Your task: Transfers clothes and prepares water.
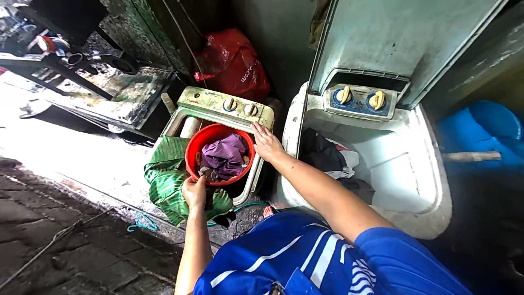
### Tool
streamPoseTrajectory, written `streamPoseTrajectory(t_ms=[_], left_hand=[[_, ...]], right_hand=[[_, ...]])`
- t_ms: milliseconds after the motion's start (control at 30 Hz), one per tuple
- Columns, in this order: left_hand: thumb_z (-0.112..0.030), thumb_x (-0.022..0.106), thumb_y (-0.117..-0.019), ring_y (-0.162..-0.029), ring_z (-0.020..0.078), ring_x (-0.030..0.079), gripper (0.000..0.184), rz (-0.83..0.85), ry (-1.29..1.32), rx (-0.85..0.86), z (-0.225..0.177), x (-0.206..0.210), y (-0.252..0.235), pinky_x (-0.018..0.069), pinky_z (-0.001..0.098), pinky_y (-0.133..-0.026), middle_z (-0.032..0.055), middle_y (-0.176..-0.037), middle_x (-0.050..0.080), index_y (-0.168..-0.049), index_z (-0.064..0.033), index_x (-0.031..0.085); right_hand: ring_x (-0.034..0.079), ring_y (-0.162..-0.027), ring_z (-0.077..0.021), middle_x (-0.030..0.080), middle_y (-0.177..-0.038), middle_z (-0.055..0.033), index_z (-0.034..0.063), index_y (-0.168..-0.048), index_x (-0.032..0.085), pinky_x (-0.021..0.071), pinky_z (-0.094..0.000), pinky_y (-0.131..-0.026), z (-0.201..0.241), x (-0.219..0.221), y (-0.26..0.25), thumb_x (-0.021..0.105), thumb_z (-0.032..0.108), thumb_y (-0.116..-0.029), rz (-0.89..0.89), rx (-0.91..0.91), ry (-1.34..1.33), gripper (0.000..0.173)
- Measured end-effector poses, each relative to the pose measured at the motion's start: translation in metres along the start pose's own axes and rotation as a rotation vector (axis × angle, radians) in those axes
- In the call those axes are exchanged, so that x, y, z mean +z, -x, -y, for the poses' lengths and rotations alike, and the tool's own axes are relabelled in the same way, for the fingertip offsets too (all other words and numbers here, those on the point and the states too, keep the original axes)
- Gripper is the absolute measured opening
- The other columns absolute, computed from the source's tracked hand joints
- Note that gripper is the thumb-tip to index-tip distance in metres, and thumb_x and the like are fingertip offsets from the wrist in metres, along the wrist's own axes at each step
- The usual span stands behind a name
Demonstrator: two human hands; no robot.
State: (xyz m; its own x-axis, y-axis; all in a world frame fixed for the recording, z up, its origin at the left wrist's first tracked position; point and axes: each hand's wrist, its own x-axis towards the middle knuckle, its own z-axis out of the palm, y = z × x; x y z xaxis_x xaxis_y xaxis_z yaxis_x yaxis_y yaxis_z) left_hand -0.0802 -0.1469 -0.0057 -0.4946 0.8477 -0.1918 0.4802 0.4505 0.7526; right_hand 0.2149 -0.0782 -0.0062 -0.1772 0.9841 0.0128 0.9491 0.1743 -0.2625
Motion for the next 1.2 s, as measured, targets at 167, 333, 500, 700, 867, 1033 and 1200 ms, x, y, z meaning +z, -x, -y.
streamPoseTrajectory(t_ms=[167, 333, 500, 700, 867, 1033, 1200], left_hand=[[-0.027, 0.074, -0.0884, -0.110, 0.0396, 0.061, 0.033, 0.023, -0.234, 0.064, -0.009, -0.008, 0.002, 0.0477, 0.0606, -0.095, 0.0252, -0.116, 0.064, -0.096, 0.0053, 0.069], [-0.025, 0.075, -0.0879, -0.107, 0.0398, 0.062, 0.032, 0.011, -0.231, 0.077, -0.004, -0.010, 0.001, 0.0480, 0.0598, -0.093, 0.0253, -0.112, 0.064, -0.094, 0.0062, 0.069], [-0.024, 0.072, -0.0881, -0.112, 0.0400, 0.061, 0.031, 0.020, -0.223, 0.091, -0.001, -0.015, 0.007, 0.0479, 0.0596, -0.096, 0.0262, -0.118, 0.063, -0.096, 0.0059, 0.069], [-0.026, 0.071, -0.0875, -0.114, 0.0368, 0.062, 0.031, 0.020, -0.242, 0.052, -0.009, -0.012, 0.013, 0.0500, 0.0572, -0.096, 0.0212, -0.121, 0.064, -0.097, 0.0034, 0.070], [-0.026, 0.070, -0.0889, -0.110, 0.0361, 0.065, 0.033, 0.070, -0.258, -0.032, -0.013, -0.019, 0.007, 0.0520, 0.0560, -0.095, 0.0218, -0.116, 0.066, -0.104, 0.0033, 0.069], [-0.026, 0.069, -0.0928, -0.086, 0.0306, 0.071, 0.035, 0.218, -0.246, -0.226, -0.019, -0.026, -0.031, 0.0581, 0.0517, -0.082, 0.0192, -0.099, 0.070, -0.113, 0.0028, 0.064], [-0.025, 0.071, -0.0923, -0.094, 0.0343, 0.071, 0.045, 0.163, -0.255, -0.247, -0.017, -0.026, -0.037, 0.0573, 0.0542, -0.085, 0.0224, -0.107, 0.069, -0.124, 0.0040, 0.058]], right_hand=[[0.018, -0.159, -0.0253, 0.021, -0.172, -0.0104, -0.0001, -0.159, 0.035, 0.0204, -0.0403, -0.128, 0.002, 0.002, -0.004, 0.050, 0.012, -0.1024, -0.001, -0.002, 0.018, 0.060], [0.058, -0.128, -0.0367, 0.066, -0.124, -0.0207, -0.0022, -0.113, 0.070, 0.0500, -0.0501, -0.106, 0.026, -0.020, -0.012, 0.051, 0.018, -0.1048, 0.122, -0.065, -0.085, 0.029], [0.056, -0.132, -0.0409, 0.061, -0.136, -0.0260, -0.0043, -0.147, 0.046, 0.0463, -0.0567, -0.109, 0.051, -0.001, -0.035, 0.064, 0.020, -0.0988, 0.338, 0.279, -0.277, 0.057], [0.055, -0.134, -0.0388, 0.057, -0.141, -0.0277, -0.0082, -0.135, 0.057, 0.0435, -0.0576, -0.111, 0.051, -0.012, -0.065, 0.062, 0.020, -0.0980, 0.565, 0.418, -0.437, 0.047], [0.056, -0.134, -0.0373, 0.058, -0.141, -0.0260, -0.0049, -0.143, 0.051, 0.0452, -0.0558, -0.111, 0.042, 0.007, -0.071, 0.063, 0.015, -0.0944, 0.523, 0.428, -0.465, 0.054], [0.058, -0.131, -0.0353, 0.061, -0.138, -0.0217, 0.0027, -0.146, 0.052, 0.0461, -0.0554, -0.110, 0.025, 0.021, -0.076, 0.068, 0.009, -0.0889, 0.402, 0.327, -0.575, 0.060], [0.068, -0.097, -0.0303, 0.065, -0.123, -0.0223, -0.0002, -0.139, 0.055, 0.0577, -0.0474, -0.082, 0.017, 0.024, -0.080, 0.076, 0.013, -0.0869, 0.382, 0.291, -0.878, 0.057]])
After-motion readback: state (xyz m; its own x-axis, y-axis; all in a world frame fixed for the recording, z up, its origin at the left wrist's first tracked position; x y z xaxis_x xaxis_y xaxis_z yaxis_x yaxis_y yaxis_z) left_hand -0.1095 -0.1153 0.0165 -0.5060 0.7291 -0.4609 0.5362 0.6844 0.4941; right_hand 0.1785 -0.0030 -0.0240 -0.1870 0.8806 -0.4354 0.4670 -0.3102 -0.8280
